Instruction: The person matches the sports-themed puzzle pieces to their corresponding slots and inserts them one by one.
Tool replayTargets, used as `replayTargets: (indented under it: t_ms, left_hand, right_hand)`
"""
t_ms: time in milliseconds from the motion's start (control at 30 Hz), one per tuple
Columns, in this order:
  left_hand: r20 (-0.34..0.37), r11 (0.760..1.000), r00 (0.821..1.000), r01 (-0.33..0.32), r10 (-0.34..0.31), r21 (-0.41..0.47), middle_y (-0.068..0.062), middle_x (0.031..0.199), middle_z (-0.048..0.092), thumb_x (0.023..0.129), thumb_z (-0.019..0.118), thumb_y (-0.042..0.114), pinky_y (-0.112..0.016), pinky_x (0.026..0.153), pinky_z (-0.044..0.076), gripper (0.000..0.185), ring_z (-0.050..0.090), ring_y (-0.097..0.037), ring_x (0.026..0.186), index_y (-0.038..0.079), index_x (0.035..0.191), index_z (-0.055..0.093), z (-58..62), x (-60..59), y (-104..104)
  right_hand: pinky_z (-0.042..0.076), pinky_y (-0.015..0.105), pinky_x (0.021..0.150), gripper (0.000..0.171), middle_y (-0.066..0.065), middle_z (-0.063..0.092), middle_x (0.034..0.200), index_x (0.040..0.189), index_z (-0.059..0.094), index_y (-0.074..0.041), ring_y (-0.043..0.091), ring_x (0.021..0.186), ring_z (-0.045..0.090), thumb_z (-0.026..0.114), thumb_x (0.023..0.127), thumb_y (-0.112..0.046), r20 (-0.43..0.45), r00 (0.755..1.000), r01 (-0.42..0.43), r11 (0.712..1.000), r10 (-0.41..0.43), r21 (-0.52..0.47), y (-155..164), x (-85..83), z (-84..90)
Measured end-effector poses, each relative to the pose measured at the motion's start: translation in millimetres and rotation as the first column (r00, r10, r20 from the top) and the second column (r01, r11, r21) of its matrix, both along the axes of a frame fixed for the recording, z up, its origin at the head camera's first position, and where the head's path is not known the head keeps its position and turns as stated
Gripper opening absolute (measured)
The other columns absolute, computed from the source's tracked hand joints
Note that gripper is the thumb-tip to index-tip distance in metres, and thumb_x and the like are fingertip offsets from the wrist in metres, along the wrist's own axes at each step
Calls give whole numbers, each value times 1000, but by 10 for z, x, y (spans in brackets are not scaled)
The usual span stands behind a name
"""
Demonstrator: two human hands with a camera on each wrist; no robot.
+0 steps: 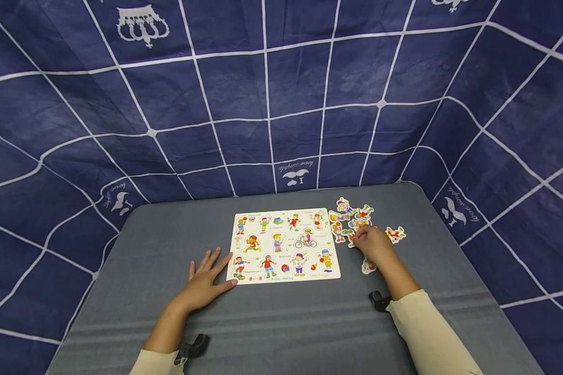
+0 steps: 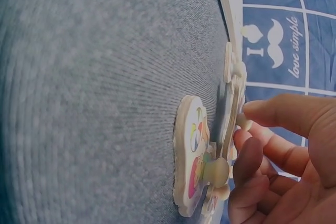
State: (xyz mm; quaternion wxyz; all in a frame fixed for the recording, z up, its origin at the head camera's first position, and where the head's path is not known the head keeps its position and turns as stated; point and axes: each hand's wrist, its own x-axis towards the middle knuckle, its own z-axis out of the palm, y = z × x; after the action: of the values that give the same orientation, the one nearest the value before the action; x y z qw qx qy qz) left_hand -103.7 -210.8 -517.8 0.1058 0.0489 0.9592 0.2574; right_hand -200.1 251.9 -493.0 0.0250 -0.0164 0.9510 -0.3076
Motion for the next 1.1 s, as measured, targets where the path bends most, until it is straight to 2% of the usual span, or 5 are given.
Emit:
replayTargets:
  t_ms: [600, 833, 1100]
  left_hand:
    - [-39, 1000, 999, -4, 4, 9, -12, 171, 17, 90, 66, 61, -72, 119, -9, 81, 4, -40, 159, 32, 158, 35, 4, 15, 7]
    - [-18, 1000, 1000, -9, 9, -3, -11, 171, 15, 90, 65, 62, -70, 120, -10, 81, 2, -39, 159, 33, 159, 34, -8, 10, 2]
    - [-8, 1000, 1000, -8, 8, 1, -11, 171, 13, 90, 65, 62, -71, 119, -12, 81, 1, -39, 159, 32, 159, 34, 1, -6, 2]
  right_hand:
    - [45, 28, 68, 16, 11, 72, 88, 101, 70, -1, 12, 74, 59, 68, 89, -12, -59, 998, -11, 1000, 9, -28, -15, 16, 109]
    - [45, 29, 70, 14, 13, 72, 90, 101, 71, -1, 15, 77, 60, 68, 90, -9, -75, 997, -40, 997, 35, -67, -88, 34, 156]
    - [41, 29, 68, 14, 10, 71, 90, 100, 73, -5, 14, 74, 57, 68, 89, -10, -79, 996, -52, 998, 48, -45, -194, 45, 166]
